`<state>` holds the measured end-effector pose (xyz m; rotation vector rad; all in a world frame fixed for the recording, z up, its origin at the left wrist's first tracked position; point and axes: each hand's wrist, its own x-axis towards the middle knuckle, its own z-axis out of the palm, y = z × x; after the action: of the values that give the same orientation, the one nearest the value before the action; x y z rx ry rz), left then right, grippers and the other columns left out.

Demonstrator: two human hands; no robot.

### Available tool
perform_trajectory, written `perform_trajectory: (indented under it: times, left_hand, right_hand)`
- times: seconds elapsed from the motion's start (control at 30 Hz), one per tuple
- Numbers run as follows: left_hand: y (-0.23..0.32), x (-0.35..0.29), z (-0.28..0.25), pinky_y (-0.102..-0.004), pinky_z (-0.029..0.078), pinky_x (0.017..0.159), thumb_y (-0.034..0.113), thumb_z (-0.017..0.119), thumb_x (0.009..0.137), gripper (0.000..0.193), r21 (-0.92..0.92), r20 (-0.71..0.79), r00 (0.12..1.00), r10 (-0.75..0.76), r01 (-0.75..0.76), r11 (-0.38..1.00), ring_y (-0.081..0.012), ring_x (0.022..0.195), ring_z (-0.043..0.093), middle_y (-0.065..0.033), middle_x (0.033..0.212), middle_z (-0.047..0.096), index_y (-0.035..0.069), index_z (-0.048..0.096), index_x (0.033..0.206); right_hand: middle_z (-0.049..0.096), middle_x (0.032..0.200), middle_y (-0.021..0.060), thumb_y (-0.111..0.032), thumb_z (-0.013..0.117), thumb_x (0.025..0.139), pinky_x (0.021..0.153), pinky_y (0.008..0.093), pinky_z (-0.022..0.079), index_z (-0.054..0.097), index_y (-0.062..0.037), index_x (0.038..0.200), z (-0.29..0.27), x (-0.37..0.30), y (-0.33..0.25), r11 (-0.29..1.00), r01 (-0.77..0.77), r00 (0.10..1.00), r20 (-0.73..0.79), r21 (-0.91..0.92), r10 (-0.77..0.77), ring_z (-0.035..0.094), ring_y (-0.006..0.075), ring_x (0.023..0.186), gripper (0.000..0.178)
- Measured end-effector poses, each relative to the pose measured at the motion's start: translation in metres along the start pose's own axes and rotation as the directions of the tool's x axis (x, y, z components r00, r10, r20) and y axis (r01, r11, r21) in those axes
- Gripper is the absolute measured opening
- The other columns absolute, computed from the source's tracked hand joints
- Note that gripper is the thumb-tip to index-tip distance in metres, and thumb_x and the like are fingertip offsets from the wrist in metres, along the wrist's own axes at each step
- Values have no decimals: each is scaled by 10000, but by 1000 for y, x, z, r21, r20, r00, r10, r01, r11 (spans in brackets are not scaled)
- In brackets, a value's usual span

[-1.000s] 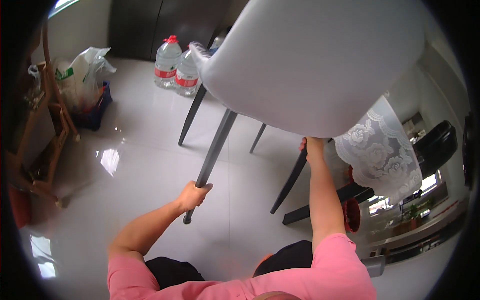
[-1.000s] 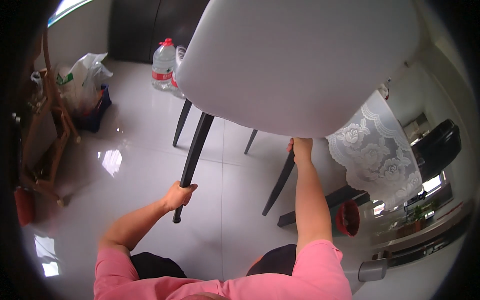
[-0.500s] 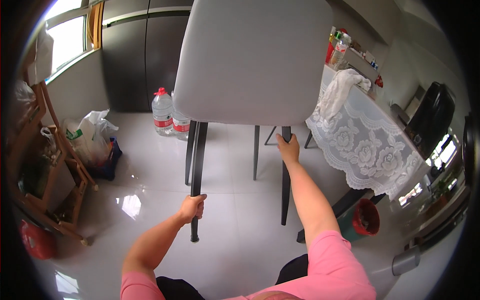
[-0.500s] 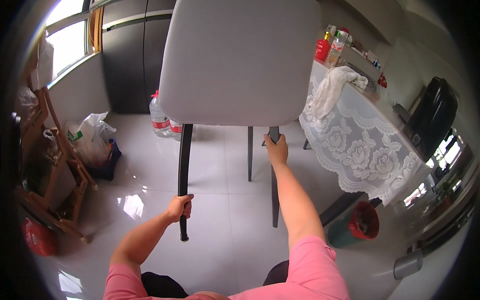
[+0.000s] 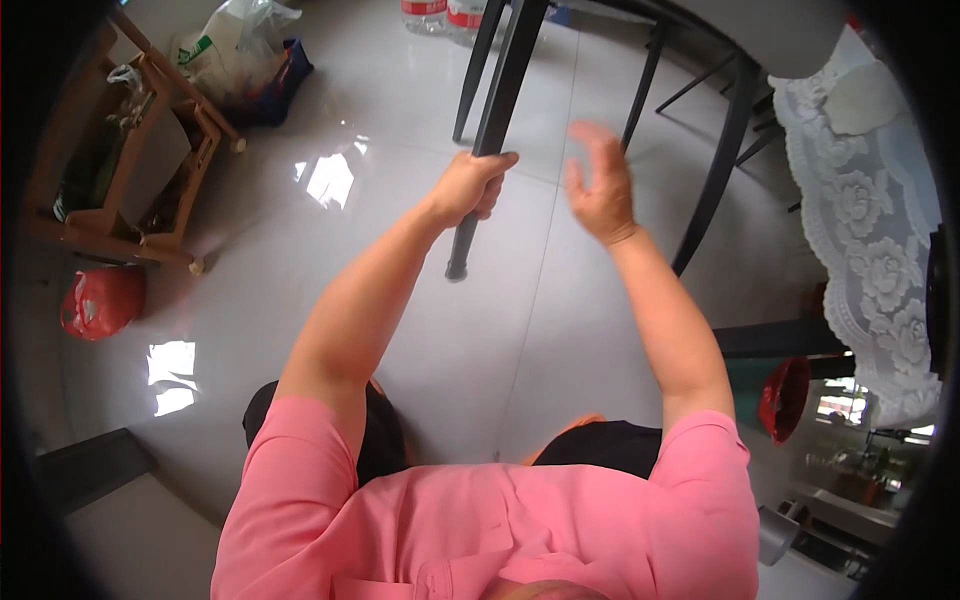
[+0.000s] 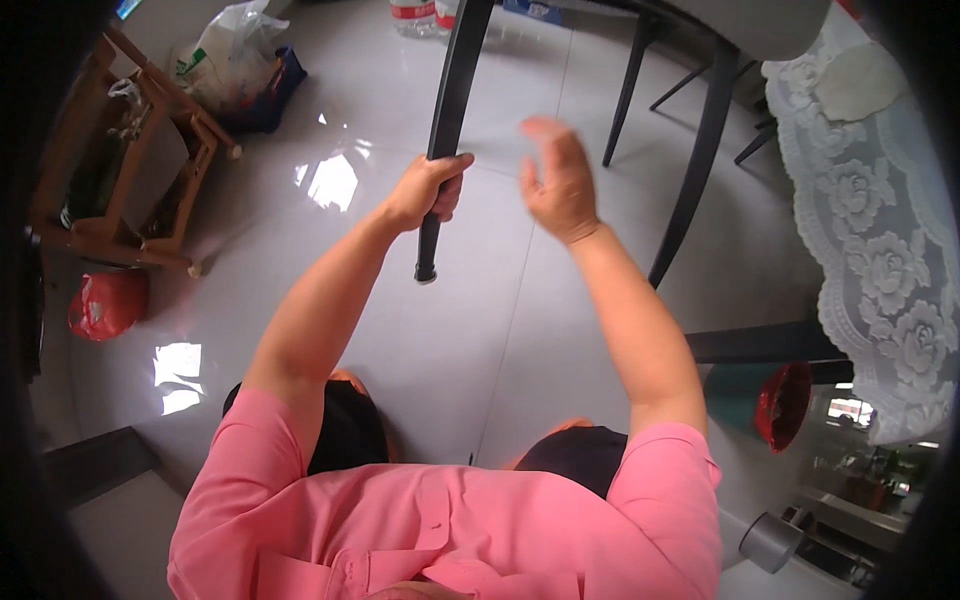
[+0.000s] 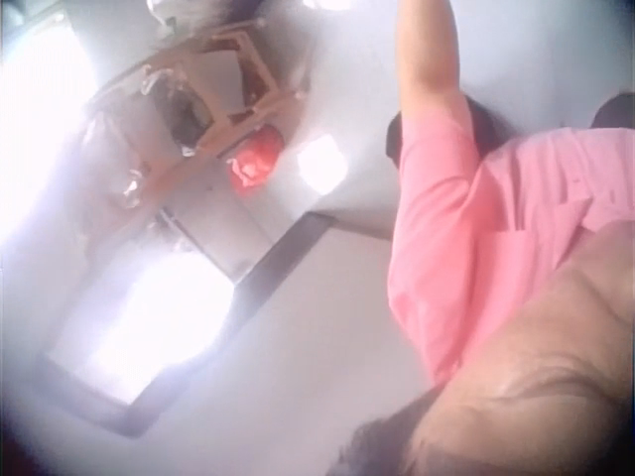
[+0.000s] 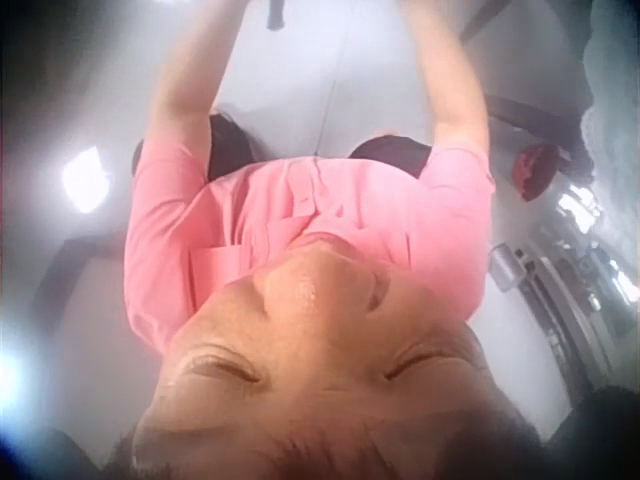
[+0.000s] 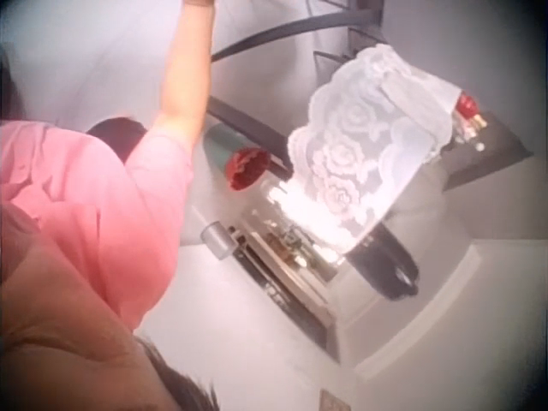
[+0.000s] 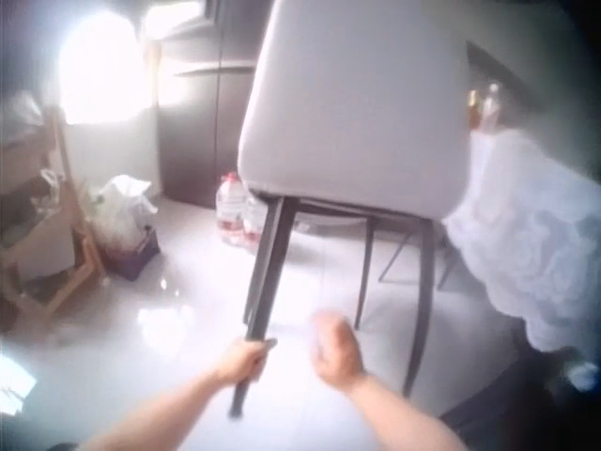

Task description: The person removes white plastic caps from the legs of a chair by hand and then wraps black tape around the end of the chair legs.

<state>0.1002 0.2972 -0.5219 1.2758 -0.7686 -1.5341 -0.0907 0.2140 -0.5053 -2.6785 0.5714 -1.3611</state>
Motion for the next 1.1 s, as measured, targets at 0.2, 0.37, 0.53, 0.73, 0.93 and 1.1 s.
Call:
perform_trajectory:
  times: [0.2, 0.37, 0.53, 0.73, 0.93, 1.1]
  left_hand:
    - [-16, -3, -4, -295, 284, 423, 316, 567, 869, 482, 5, 15, 1000, 9, -9, 1000, -125, 381, 293, 6, 444, 316, 134, 307, 507]
    - [-20, -3, 2, -286, 230, 417, 279, 594, 838, 460, -12, -7, 1000, 26, -27, 1000, -104, 403, 246, 30, 454, 287, 141, 300, 512]
    - [-12, 0, 7, -283, 278, 416, 307, 601, 835, 479, -10, -12, 1000, 11, -11, 1000, -114, 385, 295, 16, 452, 313, 142, 297, 503]
    - [-8, 0, 5, -294, 297, 430, 296, 618, 827, 420, -26, 8, 1000, 9, -9, 1000, -116, 407, 323, 3, 490, 353, 116, 366, 543]
    - [-9, 3, 14, -307, 316, 386, 294, 626, 813, 411, -15, -40, 999, 30, -31, 999, -139, 397, 375, -25, 485, 387, 80, 408, 538]
    - [-10, 7, 15, -332, 369, 387, 313, 614, 818, 432, 55, -55, 998, 40, -37, 998, -179, 370, 421, -59, 467, 408, 43, 440, 528]
  right_hand:
    - [621, 806, 80, -26, 597, 780, 631, 357, 500, 621, -76, 849, 64, -114, -67, 889, -381, 911, 267, 256, 314, 603, 277, 715, 89]
    - [577, 780, 42, -59, 628, 769, 569, 323, 501, 527, -130, 1026, 88, -142, -110, 803, -480, 872, 298, 354, 390, 598, 198, 690, 284]
    - [568, 763, 34, -97, 642, 768, 523, 334, 493, 456, -168, 1117, 94, -138, -115, 891, -364, 907, 321, 272, 273, 591, 214, 628, 402]
    - [635, 768, 11, -143, 605, 801, 498, 335, 478, 461, -169, 1185, 79, -107, -121, 951, -308, 755, 612, 15, 235, 594, 211, 545, 411]
    - [606, 618, 73, -155, 586, 813, 505, 372, 469, 589, -62, 967, 67, -62, -124, 976, -120, 469, 855, -183, 218, 598, 254, 534, 180]
    - [616, 650, 88, -157, 542, 864, 525, 384, 484, 589, -63, 934, 70, -49, -129, 961, -58, 300, 914, -269, 274, 624, 265, 593, 126]
